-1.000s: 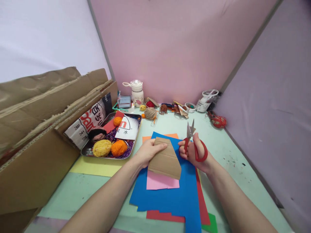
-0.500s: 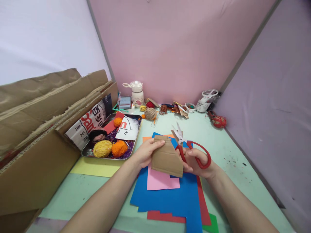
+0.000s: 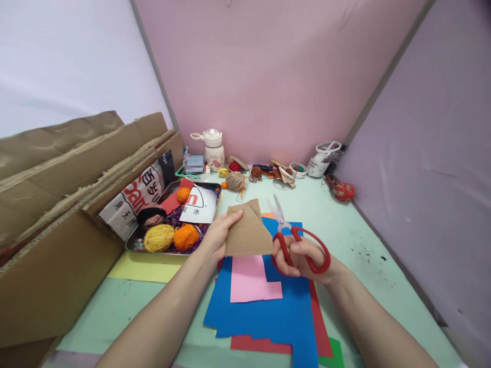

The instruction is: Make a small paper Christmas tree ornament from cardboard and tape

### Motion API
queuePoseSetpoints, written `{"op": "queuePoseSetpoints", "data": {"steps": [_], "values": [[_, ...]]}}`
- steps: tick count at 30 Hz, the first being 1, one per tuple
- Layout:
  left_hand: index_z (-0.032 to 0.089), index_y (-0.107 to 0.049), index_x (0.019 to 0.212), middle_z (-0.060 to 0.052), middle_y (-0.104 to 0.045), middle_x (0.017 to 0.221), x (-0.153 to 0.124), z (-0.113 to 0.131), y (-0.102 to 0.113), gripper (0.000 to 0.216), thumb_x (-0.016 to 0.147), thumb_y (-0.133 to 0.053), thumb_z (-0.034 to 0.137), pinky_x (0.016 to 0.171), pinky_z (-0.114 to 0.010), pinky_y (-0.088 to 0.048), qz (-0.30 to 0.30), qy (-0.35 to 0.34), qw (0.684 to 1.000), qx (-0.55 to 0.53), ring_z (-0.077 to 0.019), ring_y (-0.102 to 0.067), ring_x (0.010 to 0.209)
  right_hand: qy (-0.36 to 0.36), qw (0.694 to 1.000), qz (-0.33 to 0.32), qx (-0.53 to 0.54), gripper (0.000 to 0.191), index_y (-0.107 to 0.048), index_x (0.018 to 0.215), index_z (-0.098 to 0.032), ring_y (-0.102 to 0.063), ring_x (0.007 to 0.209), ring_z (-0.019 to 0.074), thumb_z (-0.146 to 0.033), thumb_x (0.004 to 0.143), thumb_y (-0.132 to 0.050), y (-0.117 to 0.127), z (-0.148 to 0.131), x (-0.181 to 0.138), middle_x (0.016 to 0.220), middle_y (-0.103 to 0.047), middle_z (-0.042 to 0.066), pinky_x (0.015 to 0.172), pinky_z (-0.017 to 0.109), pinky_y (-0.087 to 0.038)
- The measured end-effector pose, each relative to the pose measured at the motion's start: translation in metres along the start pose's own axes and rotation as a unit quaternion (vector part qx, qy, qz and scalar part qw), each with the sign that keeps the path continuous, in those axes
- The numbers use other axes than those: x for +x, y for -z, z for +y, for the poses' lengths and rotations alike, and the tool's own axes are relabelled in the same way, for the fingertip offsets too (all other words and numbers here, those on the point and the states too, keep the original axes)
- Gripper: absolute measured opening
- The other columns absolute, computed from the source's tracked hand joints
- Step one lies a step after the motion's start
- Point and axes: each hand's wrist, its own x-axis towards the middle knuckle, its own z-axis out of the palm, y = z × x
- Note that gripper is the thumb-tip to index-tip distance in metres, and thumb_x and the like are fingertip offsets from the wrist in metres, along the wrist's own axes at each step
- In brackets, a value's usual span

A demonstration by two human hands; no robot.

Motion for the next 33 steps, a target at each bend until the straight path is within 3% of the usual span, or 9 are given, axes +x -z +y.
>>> {"op": "queuePoseSetpoints", "data": {"steps": [4, 11, 13, 17, 20, 22, 27, 29, 33], "values": [[0.012, -0.067, 0.086, -0.007, -0.071, 0.077, -0.004, -0.006, -0.005, 0.034, 0.064, -0.075, 0.037, 0.061, -0.026, -0.048, -0.052, 0.041, 0.994, 0.081, -0.0169, -0.064, 0.065, 0.103, 0.948, 0.275, -0.121, 0.016, -0.051, 0.079, -0.018, -0.048, 0.058, 0.0121, -0.031, 0.074, -0.059, 0.002, 0.001, 0.006, 0.064, -0.057, 0.000, 0.056, 0.025, -0.036], [0.014, -0.067, 0.089, -0.007, -0.072, 0.087, -0.011, -0.019, -0.013, 0.032, 0.067, -0.073, 0.037, 0.068, -0.026, -0.047, -0.117, 0.052, 0.981, 0.142, -0.0170, -0.065, 0.073, 0.096, 0.908, 0.351, -0.210, 0.018, -0.048, 0.081, -0.019, -0.050, 0.059, 0.0131, -0.027, 0.070, -0.061, 0.004, 0.002, 0.010, 0.064, -0.052, -0.004, 0.055, 0.025, -0.039], [0.015, -0.067, 0.089, -0.007, -0.072, 0.085, -0.009, -0.018, -0.011, 0.032, 0.068, -0.072, 0.039, 0.067, -0.026, -0.047, -0.103, 0.058, 0.984, 0.137, -0.0170, -0.065, 0.072, 0.113, 0.859, 0.437, -0.243, 0.020, -0.049, 0.081, -0.019, -0.049, 0.058, 0.0127, -0.028, 0.069, -0.062, 0.011, 0.000, 0.008, 0.066, -0.052, -0.003, 0.053, 0.025, -0.039], [0.015, -0.065, 0.084, -0.005, -0.071, 0.078, -0.007, -0.014, -0.009, 0.031, 0.067, -0.073, 0.040, 0.063, -0.025, -0.047, -0.084, 0.072, 0.986, 0.124, -0.0158, -0.064, 0.067, 0.181, 0.718, 0.602, -0.299, 0.028, -0.049, 0.094, -0.019, -0.050, 0.057, 0.0117, -0.035, 0.073, -0.059, 0.029, -0.008, -0.001, 0.084, -0.060, 0.003, 0.055, 0.027, -0.042], [0.015, -0.065, 0.084, -0.005, -0.070, 0.079, -0.008, -0.015, -0.009, 0.030, 0.066, -0.074, 0.037, 0.064, -0.025, -0.047, -0.093, 0.069, 0.985, 0.129, -0.0151, -0.064, 0.067, 0.223, 0.679, 0.626, -0.311, 0.029, -0.047, 0.096, -0.020, -0.050, 0.056, 0.0099, -0.038, 0.075, -0.059, 0.032, -0.014, -0.006, 0.103, -0.060, 0.007, 0.058, 0.028, -0.044], [0.015, -0.065, 0.086, -0.006, -0.071, 0.082, -0.008, -0.016, -0.009, 0.031, 0.066, -0.075, 0.036, 0.066, -0.026, -0.047, -0.103, 0.064, 0.983, 0.138, -0.0154, -0.064, 0.069, 0.218, 0.710, 0.597, -0.304, 0.026, -0.048, 0.091, -0.020, -0.051, 0.059, 0.0107, -0.038, 0.075, -0.060, 0.029, -0.016, -0.006, 0.098, -0.062, 0.006, 0.059, 0.028, -0.044], [0.016, -0.067, 0.084, -0.004, -0.070, 0.083, -0.010, -0.017, -0.011, 0.029, 0.065, -0.075, 0.036, 0.066, -0.025, -0.046, -0.137, 0.039, 0.972, 0.184, -0.0149, -0.062, 0.071, 0.074, 0.911, 0.323, -0.247, 0.021, -0.050, 0.080, -0.018, -0.053, 0.058, 0.0130, -0.035, 0.075, -0.063, 0.008, -0.010, 0.002, 0.063, -0.058, -0.001, 0.055, 0.026, -0.041], [0.016, -0.067, 0.083, -0.003, -0.070, 0.081, -0.012, -0.017, -0.012, 0.028, 0.065, -0.074, 0.037, 0.064, -0.023, -0.044, -0.148, 0.036, 0.964, 0.217, -0.0147, -0.061, 0.069, 0.041, 0.944, 0.246, -0.215, 0.019, -0.051, 0.080, -0.018, -0.052, 0.056, 0.0124, -0.032, 0.074, -0.063, 0.001, -0.007, 0.004, 0.060, -0.055, -0.003, 0.053, 0.025, -0.039], [0.016, -0.068, 0.082, -0.003, -0.070, 0.079, -0.013, -0.018, -0.012, 0.028, 0.066, -0.073, 0.038, 0.061, -0.023, -0.044, -0.170, 0.040, 0.950, 0.261, -0.0153, -0.061, 0.068, 0.026, 0.960, 0.213, -0.182, 0.017, -0.051, 0.079, -0.018, -0.050, 0.055, 0.0113, -0.024, 0.070, -0.065, -0.005, -0.003, 0.005, 0.058, -0.053, -0.004, 0.051, 0.023, -0.036]]}}
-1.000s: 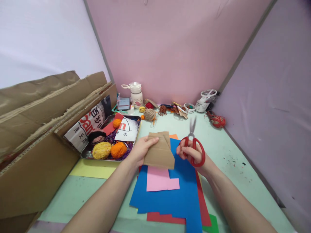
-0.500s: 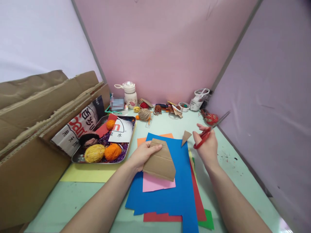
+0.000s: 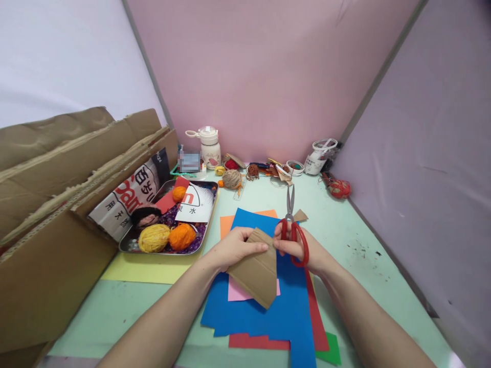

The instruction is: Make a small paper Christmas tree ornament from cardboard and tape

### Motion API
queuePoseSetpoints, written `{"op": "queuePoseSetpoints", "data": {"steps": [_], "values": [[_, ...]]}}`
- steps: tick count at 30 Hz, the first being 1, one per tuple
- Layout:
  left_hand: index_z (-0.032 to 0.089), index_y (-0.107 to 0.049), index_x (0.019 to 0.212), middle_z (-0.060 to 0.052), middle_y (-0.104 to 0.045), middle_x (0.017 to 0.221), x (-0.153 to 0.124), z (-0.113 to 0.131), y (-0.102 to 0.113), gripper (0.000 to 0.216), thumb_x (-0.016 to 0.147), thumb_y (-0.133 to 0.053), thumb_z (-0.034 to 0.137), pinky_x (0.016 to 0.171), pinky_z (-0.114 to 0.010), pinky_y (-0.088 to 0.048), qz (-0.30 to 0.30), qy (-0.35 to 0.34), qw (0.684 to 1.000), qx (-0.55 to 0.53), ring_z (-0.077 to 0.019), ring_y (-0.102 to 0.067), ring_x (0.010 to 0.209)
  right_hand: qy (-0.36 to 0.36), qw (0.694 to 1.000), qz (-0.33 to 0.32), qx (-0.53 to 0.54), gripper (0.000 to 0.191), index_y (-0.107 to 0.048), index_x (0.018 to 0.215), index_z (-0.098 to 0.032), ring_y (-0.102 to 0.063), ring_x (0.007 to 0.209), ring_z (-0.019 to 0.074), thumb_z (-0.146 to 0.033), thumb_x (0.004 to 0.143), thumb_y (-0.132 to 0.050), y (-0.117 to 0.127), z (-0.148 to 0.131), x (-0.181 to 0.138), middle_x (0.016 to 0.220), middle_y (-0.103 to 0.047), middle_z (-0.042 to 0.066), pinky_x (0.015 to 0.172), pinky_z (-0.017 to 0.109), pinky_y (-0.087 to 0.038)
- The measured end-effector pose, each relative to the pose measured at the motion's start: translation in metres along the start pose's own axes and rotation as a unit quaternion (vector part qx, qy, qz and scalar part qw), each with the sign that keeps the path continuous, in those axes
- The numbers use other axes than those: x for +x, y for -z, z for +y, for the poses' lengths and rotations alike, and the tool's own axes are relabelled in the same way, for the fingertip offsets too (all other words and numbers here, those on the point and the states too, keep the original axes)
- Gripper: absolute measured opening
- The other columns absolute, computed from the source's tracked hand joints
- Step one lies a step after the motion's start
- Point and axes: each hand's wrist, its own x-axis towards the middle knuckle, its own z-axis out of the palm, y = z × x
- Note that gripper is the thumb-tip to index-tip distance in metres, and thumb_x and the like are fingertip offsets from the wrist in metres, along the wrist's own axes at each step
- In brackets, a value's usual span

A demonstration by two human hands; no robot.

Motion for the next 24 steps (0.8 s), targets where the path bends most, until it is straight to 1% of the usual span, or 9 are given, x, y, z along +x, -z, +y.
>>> {"op": "queuePoseSetpoints", "data": {"steps": [3, 5, 8, 10, 13, 16, 18, 21, 24], "values": [[0.016, -0.067, 0.086, -0.004, -0.070, 0.082, 0.003, -0.001, 0.004, 0.031, 0.067, -0.073, 0.039, 0.061, -0.022, -0.044, 0.008, -0.005, 0.999, -0.038, -0.0149, -0.062, 0.070, 0.014, 0.999, 0.036, 0.018, 0.015, -0.053, 0.078, -0.018, -0.051, 0.055, 0.0113, -0.022, 0.070, -0.065, 0.001, 0.005, 0.002, 0.059, -0.055, -0.004, 0.052, 0.023, -0.037], [0.016, -0.066, 0.093, -0.005, -0.070, 0.087, 0.006, 0.000, 0.010, 0.037, 0.072, -0.067, 0.047, 0.063, -0.022, -0.046, 0.037, -0.015, 0.993, -0.114, -0.0149, -0.064, 0.074, 0.038, 0.989, 0.127, 0.060, 0.015, -0.053, 0.076, -0.018, -0.052, 0.055, 0.0111, -0.022, 0.069, -0.066, 0.005, 0.009, 0.006, 0.058, -0.055, -0.004, 0.052, 0.023, -0.037], [0.016, -0.062, 0.103, -0.009, -0.069, 0.094, 0.009, 0.004, 0.015, 0.049, 0.079, -0.052, 0.058, 0.072, -0.026, -0.051, 0.064, -0.023, 0.970, -0.235, -0.0167, -0.066, 0.081, 0.077, 0.945, 0.265, 0.178, 0.020, -0.052, 0.075, -0.019, -0.056, 0.057, 0.0116, -0.022, 0.066, -0.070, 0.010, 0.013, 0.013, 0.061, -0.055, -0.005, 0.055, 0.023, -0.041], [0.016, -0.059, 0.109, -0.011, -0.068, 0.101, 0.009, 0.005, 0.014, 0.046, 0.081, -0.054, 0.052, 0.076, -0.029, -0.052, 0.063, -0.030, 0.964, -0.256, -0.0192, -0.066, 0.088, 0.080, 0.920, 0.291, 0.250, 0.025, -0.051, 0.075, -0.019, -0.060, 0.060, 0.0129, -0.020, 0.063, -0.072, 0.010, 0.014, 0.016, 0.062, -0.056, -0.005, 0.059, 0.025, -0.044], [0.016, -0.058, 0.109, -0.014, -0.064, 0.114, 0.008, 0.003, 0.003, 0.038, 0.076, -0.067, 0.033, 0.077, -0.029, -0.053, 0.049, -0.032, 0.974, -0.220, -0.0230, -0.065, 0.098, 0.074, 0.907, 0.273, 0.312, 0.029, -0.050, 0.077, -0.020, -0.062, 0.062, 0.0142, -0.019, 0.060, -0.075, 0.002, 0.014, 0.015, 0.063, -0.055, -0.006, 0.064, 0.026, -0.047], [0.011, -0.061, 0.105, -0.017, -0.063, 0.116, 0.008, -0.001, -0.008, 0.035, 0.076, -0.068, 0.028, 0.074, -0.024, -0.054, 0.045, -0.028, 0.978, -0.200, -0.0219, -0.065, 0.097, 0.077, 0.912, 0.244, 0.320, 0.030, -0.050, 0.079, -0.020, -0.064, 0.066, 0.0159, -0.021, 0.062, -0.074, -0.011, 0.016, 0.011, 0.065, -0.056, -0.005, 0.066, 0.028, -0.047], [0.010, -0.060, 0.109, -0.017, -0.066, 0.110, 0.009, -0.002, -0.012, 0.036, 0.079, -0.064, 0.029, 0.073, -0.023, -0.055, 0.054, -0.042, 0.973, -0.222, -0.0211, -0.066, 0.094, 0.075, 0.933, 0.215, 0.279, 0.026, -0.050, 0.079, -0.020, -0.063, 0.068, 0.0162, -0.024, 0.066, -0.072, -0.017, 0.017, 0.008, 0.067, -0.057, -0.004, 0.065, 0.028, -0.046], [0.012, -0.057, 0.114, -0.015, -0.070, 0.100, 0.008, 0.001, -0.010, 0.038, 0.080, -0.062, 0.029, 0.074, -0.026, -0.056, 0.096, -0.075, 0.958, -0.259, -0.0219, -0.068, 0.090, 0.063, 0.970, 0.181, 0.153, 0.020, -0.051, 0.079, -0.019, -0.056, 0.060, 0.0130, -0.030, 0.074, -0.066, -0.020, 0.016, 0.004, 0.063, -0.057, -0.002, 0.059, 0.025, -0.042], [0.013, -0.056, 0.114, -0.012, -0.072, 0.095, 0.007, 0.007, -0.002, 0.038, 0.079, -0.064, 0.028, 0.073, -0.028, -0.057, 0.145, -0.108, 0.946, -0.268, -0.0223, -0.069, 0.086, 0.045, 0.988, 0.125, 0.081, 0.028, -0.051, 0.080, -0.019, -0.048, 0.053, 0.0114, -0.046, 0.082, -0.055, -0.018, 0.013, 0.000, 0.058, -0.052, -0.003, 0.053, 0.025, -0.037]]}}
